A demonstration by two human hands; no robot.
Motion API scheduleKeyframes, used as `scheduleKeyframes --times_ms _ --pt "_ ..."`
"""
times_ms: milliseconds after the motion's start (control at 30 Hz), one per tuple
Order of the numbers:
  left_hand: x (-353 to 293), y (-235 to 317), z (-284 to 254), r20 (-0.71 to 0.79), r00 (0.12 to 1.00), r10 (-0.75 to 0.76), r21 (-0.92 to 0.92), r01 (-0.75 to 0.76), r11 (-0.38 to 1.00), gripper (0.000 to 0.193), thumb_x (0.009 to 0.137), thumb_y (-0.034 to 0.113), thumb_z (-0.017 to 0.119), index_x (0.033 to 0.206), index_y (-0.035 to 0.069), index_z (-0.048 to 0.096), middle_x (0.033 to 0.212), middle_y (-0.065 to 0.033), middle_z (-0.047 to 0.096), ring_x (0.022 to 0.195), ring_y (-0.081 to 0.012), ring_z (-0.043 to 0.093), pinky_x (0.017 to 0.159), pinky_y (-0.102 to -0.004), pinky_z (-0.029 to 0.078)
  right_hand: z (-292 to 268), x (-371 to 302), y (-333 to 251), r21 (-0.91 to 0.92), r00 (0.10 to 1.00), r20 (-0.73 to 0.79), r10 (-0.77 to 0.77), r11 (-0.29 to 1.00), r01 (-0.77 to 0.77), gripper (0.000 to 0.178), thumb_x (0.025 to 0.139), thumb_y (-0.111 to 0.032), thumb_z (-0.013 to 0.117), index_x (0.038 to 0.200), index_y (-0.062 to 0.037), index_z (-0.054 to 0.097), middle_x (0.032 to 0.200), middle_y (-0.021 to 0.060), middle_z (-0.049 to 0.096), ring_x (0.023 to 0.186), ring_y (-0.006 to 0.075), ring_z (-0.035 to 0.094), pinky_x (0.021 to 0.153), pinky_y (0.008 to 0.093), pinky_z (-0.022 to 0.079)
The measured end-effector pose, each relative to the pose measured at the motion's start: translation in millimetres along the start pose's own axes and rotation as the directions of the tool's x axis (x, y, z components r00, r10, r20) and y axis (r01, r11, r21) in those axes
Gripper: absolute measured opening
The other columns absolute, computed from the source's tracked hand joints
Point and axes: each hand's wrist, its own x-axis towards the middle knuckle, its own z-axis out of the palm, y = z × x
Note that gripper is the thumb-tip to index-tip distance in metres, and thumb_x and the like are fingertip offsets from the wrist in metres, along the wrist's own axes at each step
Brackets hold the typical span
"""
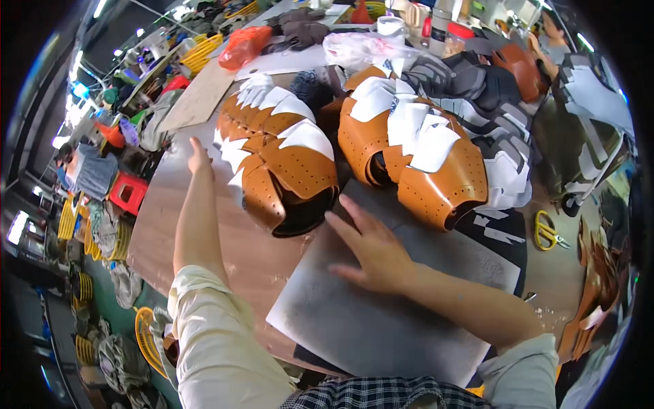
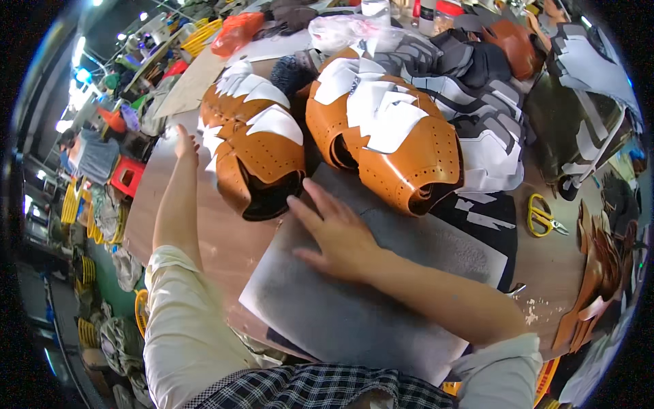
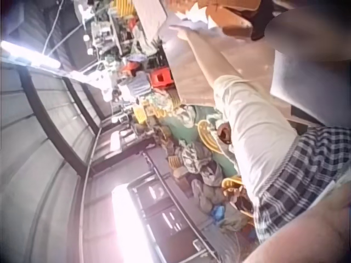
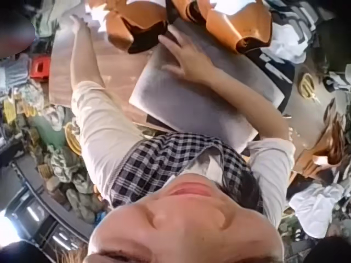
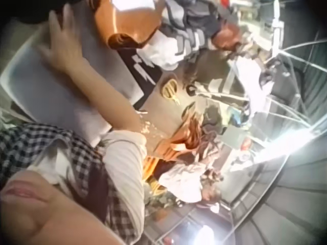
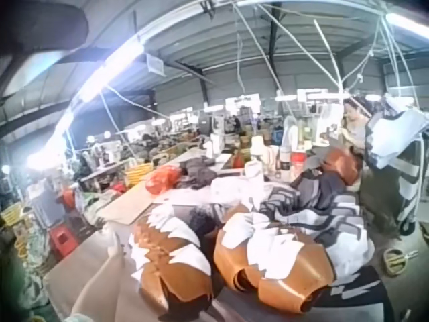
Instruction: Using a hammer and punch tool to flatten seams and fix components on leather shoe uppers.
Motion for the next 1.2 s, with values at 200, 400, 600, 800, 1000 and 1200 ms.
scheduleKeyframes --times_ms 200,400,600,800,1000,1200 --pt "-36 9 29 0.793 0.607 0.046 -0.293 0.314 0.903 0.057 0.092 0.051 0.041 0.130 0.009 0.044 0.123 -0.0083 0.055 0.107 -0.0252 0.057 0.091 -0.0412 0.048 16 11 12 -0.131 0.993 0.101 0.059 0.990 -0.046 0.084 0.074 -0.049 0.065 0.140 -0.0110 0.030 0.143 0.0254 0.025 0.127 0.0375 0.033 0.105 0.0460 0.025" --pt "-29 8 25 0.859 0.498 0.116 -0.302 0.311 0.901 0.049 0.094 0.041 0.041 0.130 0.008 0.044 0.128 -0.0088 0.052 0.111 -0.0245 0.054 0.095 -0.0402 0.045 21 15 12 -0.142 0.993 0.119 0.011 0.990 0.006 0.086 0.075 -0.049 0.064 0.142 -0.0123 0.025 0.145 0.0260 0.018 0.129 0.0403 0.029 0.105 0.0469 0.025" --pt "-71 22 26 0.905 0.332 0.267 -0.396 0.424 0.814 0.049 0.094 0.040 0.043 0.131 0.009 0.042 0.124 -0.0069 0.054 0.110 -0.0242 0.054 0.094 -0.0402 0.045 18 10 9 -0.173 0.997 0.071 0.023 0.985 -0.011 0.084 0.076 -0.045 0.065 0.142 -0.0129 0.025 0.147 0.0249 0.012 0.130 0.0443 0.025 0.106 0.0491 0.026" --pt "-120 35 -27 0.888 0.415 0.197 -0.360 0.363 0.859 0.045 0.096 0.037 0.037 0.131 0.010 0.042 0.126 -0.0077 0.052 0.116 -0.0238 0.050 0.101 -0.0421 0.038 30 10 4 -0.184 0.999 0.029 0.032 0.983 -0.026 0.084 0.076 -0.047 0.063 0.142 -0.0102 0.025 0.145 0.0252 0.018 0.131 0.0416 0.027 0.106 0.0476 0.026" --pt "-186 86 -98 0.647 0.713 0.269 -0.487 0.115 0.866 0.025 0.088 0.036 0.053 0.103 0.017 0.051 0.095 0.0032 0.055 0.073 -0.0051 0.052 0.048 -0.0187 0.033 21 14 -1 -0.199 0.984 0.120 0.128 0.975 -0.103 0.088 0.078 -0.049 0.061 0.141 -0.0040 0.020 0.141 0.0271 0.027 0.131 0.0387 0.029 0.106 0.0456 0.028" --pt "-280 99 -152 0.348 0.856 0.382 -0.500 -0.175 0.848 0.032 0.087 0.038 0.055 0.108 0.014 0.052 0.083 0.0003 0.056 0.068 -0.0112 0.053 0.050 -0.0225 0.036 49 14 -73 0.539 0.937 -0.172 0.305 0.825 -0.170 0.073 0.080 -0.032 0.066 0.133 0.0040 0.029 0.140 0.0231 0.027 0.123 0.0382 0.040 0.101 0.0397 0.037"
